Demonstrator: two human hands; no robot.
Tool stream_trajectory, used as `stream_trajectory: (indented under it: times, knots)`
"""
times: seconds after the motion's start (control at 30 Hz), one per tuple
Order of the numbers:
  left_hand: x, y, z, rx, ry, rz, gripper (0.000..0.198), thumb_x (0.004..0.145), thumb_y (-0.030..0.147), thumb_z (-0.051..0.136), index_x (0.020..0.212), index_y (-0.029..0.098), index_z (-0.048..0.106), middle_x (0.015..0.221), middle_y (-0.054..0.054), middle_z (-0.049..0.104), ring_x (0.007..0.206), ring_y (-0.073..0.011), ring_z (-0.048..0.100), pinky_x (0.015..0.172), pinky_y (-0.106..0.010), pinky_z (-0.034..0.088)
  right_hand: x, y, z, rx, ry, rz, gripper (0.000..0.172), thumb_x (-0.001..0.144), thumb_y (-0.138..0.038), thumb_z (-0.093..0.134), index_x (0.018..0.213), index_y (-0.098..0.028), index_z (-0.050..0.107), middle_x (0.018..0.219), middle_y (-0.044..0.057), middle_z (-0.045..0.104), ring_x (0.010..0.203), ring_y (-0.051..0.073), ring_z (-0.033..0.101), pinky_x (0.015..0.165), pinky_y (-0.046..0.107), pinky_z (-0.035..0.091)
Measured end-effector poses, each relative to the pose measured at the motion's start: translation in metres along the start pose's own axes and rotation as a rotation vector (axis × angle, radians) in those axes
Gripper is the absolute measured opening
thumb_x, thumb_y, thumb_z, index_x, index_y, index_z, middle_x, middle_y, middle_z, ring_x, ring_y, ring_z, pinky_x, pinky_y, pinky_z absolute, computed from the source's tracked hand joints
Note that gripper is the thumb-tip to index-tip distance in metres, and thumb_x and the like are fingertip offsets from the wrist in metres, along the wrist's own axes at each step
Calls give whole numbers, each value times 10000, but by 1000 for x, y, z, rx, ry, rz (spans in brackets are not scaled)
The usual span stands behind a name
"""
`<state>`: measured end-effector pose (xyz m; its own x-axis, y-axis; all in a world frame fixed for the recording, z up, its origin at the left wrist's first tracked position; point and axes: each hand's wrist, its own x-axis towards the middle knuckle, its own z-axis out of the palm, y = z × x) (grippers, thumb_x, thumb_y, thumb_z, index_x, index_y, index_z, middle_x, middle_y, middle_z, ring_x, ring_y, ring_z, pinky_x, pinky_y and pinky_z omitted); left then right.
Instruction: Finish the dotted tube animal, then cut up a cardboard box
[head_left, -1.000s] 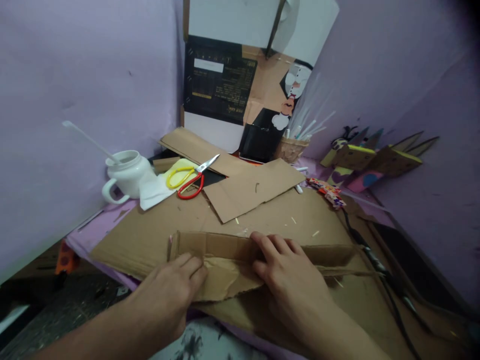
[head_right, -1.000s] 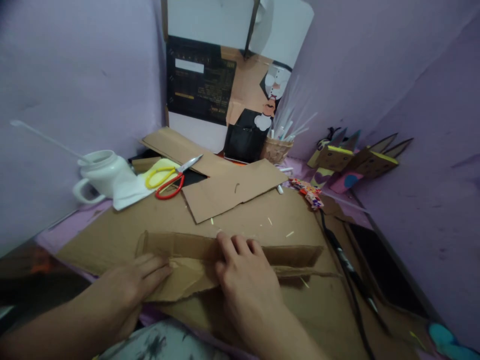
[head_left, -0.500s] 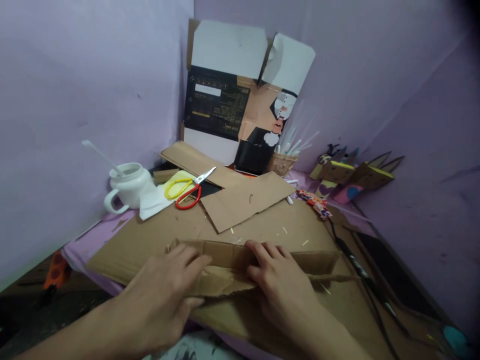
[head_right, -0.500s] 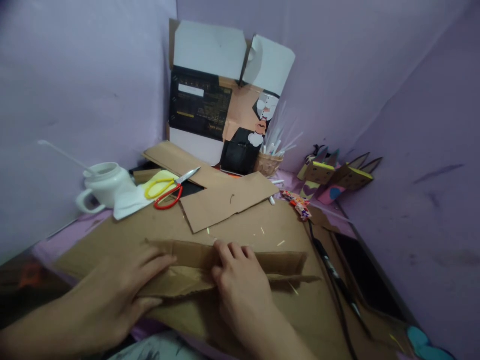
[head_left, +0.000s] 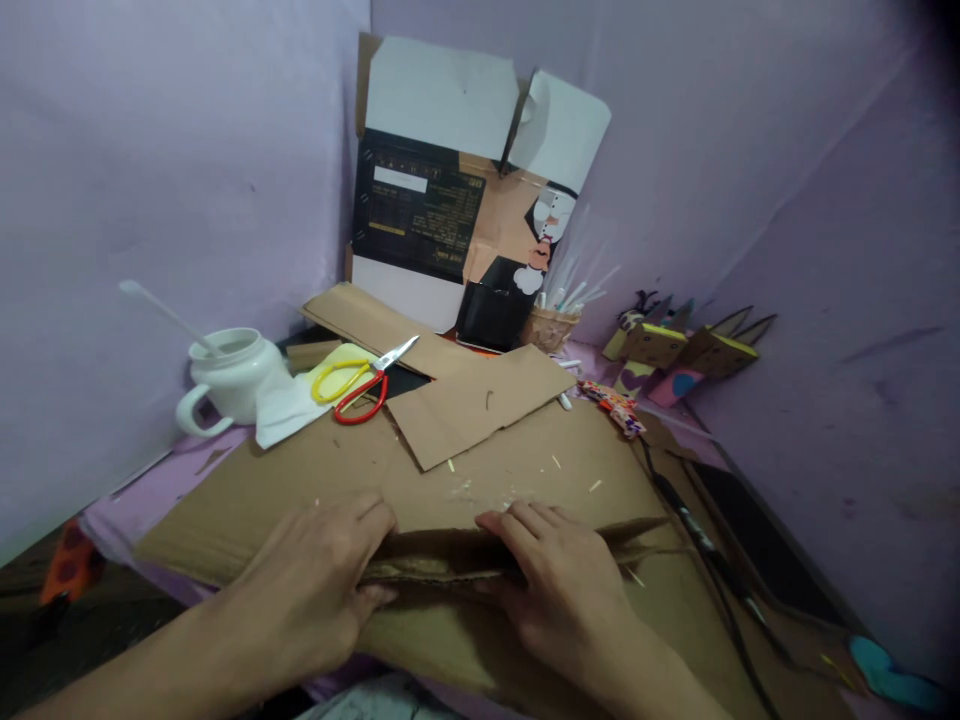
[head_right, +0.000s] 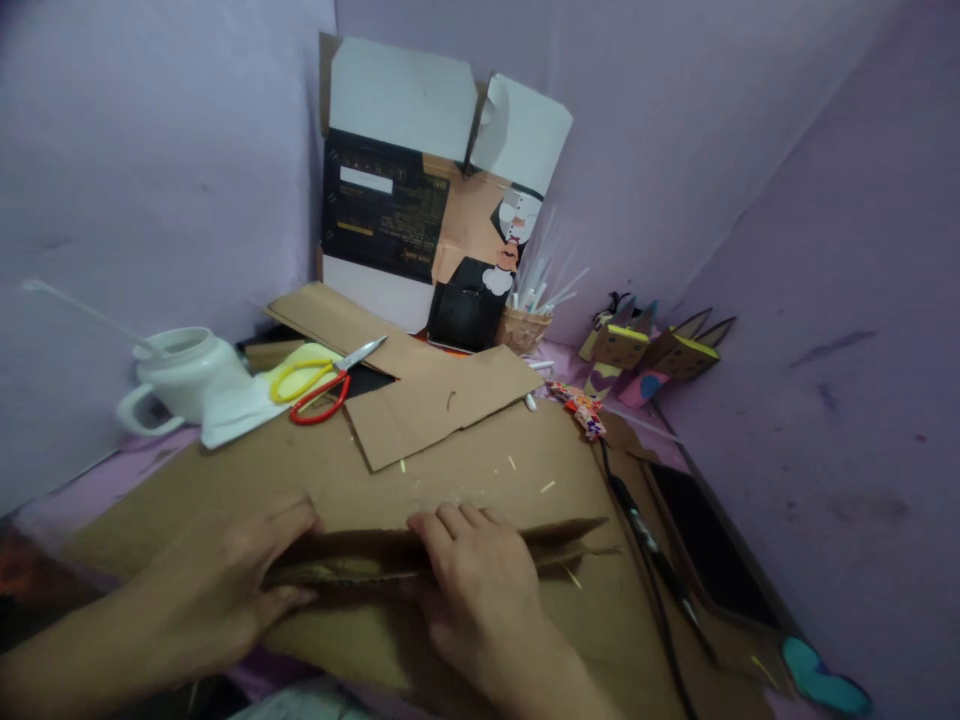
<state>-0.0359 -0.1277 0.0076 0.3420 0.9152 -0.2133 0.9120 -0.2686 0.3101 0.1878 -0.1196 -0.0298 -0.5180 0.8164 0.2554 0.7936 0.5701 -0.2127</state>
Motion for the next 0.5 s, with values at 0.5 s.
stream_trajectory:
  times: [0.5]
  knots:
    - [21, 8, -2, 52, 87, 185, 168, 777, 177, 388, 729, 216, 544, 695, -10, 649, 634, -175, 585, 540, -260, 355, 8, 9, -31, 49, -110, 103, 56, 754, -287, 612, 751, -231, 607, 704, -24, 637, 669, 128, 570, 554, 240, 282]
